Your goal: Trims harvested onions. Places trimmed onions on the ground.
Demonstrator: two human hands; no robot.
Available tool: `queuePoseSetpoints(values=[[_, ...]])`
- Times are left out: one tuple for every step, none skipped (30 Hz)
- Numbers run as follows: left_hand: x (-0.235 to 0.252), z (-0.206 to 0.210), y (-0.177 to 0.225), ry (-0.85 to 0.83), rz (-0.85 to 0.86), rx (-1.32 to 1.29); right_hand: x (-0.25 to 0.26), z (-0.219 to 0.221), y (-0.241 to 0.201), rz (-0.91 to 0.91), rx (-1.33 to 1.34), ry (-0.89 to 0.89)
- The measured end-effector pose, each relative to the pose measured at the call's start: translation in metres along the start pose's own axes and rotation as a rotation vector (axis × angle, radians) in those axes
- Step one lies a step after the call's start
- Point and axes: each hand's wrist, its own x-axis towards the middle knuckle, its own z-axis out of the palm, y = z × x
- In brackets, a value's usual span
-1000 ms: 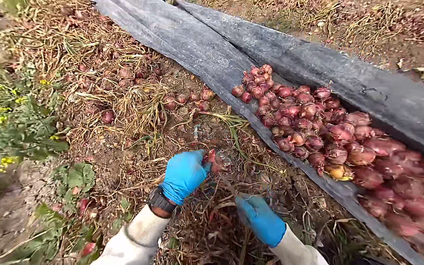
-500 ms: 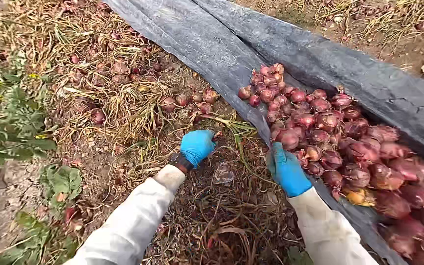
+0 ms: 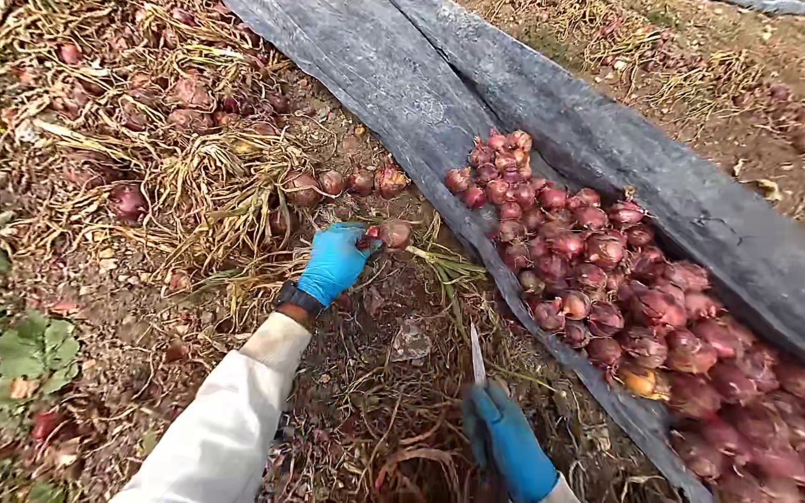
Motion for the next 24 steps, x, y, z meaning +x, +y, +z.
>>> queuePoseSetpoints(values=[[-0.035, -0.004, -0.002, -0.018, 0.029, -0.194, 0.007, 0.007, -0.011, -0.028, 0.035, 0.009], [-0.067, -0.005, -0.002, -0.051, 0.050, -0.396, 0.010, 0.015, -0.023, -0.068, 0.074, -0.003], [-0.093, -0.006, 0.004, -0.106, 0.060, -0.585, 0.011, 0.022, -0.032, -0.123, 0.111, -0.031], [-0.112, -0.007, 0.014, -0.168, 0.058, -0.762, 0.010, 0.027, -0.040, -0.186, 0.119, -0.069], [-0.128, -0.008, 0.023, -0.251, 0.041, -0.880, 0.006, 0.032, -0.047, -0.248, 0.097, -0.096], [-0.142, -0.013, 0.032, -0.335, 0.004, -0.950, 0.000, 0.035, -0.051, -0.301, 0.055, -0.112], [-0.153, -0.018, 0.038, -0.411, -0.043, -1.000, -0.009, 0.036, -0.054, -0.338, 0.029, -0.114], [-0.161, -0.023, 0.042, -0.466, -0.070, -1.018, -0.018, 0.036, -0.055, -0.364, 0.016, -0.110], [-0.166, -0.027, 0.047, -0.502, -0.080, -0.997, -0.027, 0.035, -0.054, -0.388, 0.021, -0.106], [-0.170, -0.031, 0.052, -0.515, -0.069, -0.930, -0.036, 0.033, -0.051, -0.409, 0.026, -0.108], [-0.173, -0.034, 0.059, -0.501, -0.042, -0.817, -0.045, 0.032, -0.047, -0.413, 0.024, -0.118], [-0.176, -0.038, 0.068, -0.453, 0.005, -0.691, -0.052, 0.031, -0.042, -0.412, 0.028, -0.121], [-0.178, -0.042, 0.079, -0.358, 0.062, -0.550, -0.059, 0.028, -0.035, -0.413, 0.012, -0.118], [-0.180, -0.044, 0.089, -0.223, 0.127, -0.356, -0.064, 0.024, -0.026, -0.400, 0.002, -0.108], [-0.182, -0.044, 0.098, -0.068, 0.193, -0.139, -0.068, 0.020, -0.018, -0.366, 0.017, -0.089], [-0.183, -0.043, 0.104, 0.042, 0.259, -0.026, -0.069, 0.017, -0.010, -0.320, 0.046, -0.065], [-0.185, -0.041, 0.106, 0.065, 0.314, -0.014, -0.069, 0.013, -0.005, -0.262, 0.058, -0.060], [-0.188, -0.039, 0.107, 0.009, 0.363, -0.028, -0.069, 0.010, -0.001, -0.204, 0.063, -0.084], [-0.191, -0.034, 0.107, -0.090, 0.396, 0.006, -0.068, 0.010, 0.000, -0.161, 0.049, -0.126], [-0.194, -0.025, 0.108, -0.214, 0.414, 0.073, -0.065, 0.012, 0.000, -0.151, 0.053, -0.130], [-0.198, -0.015, 0.110, -0.364, 0.409, 0.136, -0.061, 0.017, 0.001, -0.168, 0.080, -0.084], [-0.200, -0.004, 0.113, -0.508, 0.393, 0.194, -0.055, 0.024, 0.001, -0.212, 0.119, -0.010], [-0.197, 0.007, 0.113, -0.593, 0.370, 0.245, -0.048, 0.028, 0.002, -0.263, 0.118, 0.035], [-0.190, 0.016, 0.110, -0.621, 0.337, 0.291, -0.041, 0.030, 0.002, -0.310, 0.044, 0.067]])
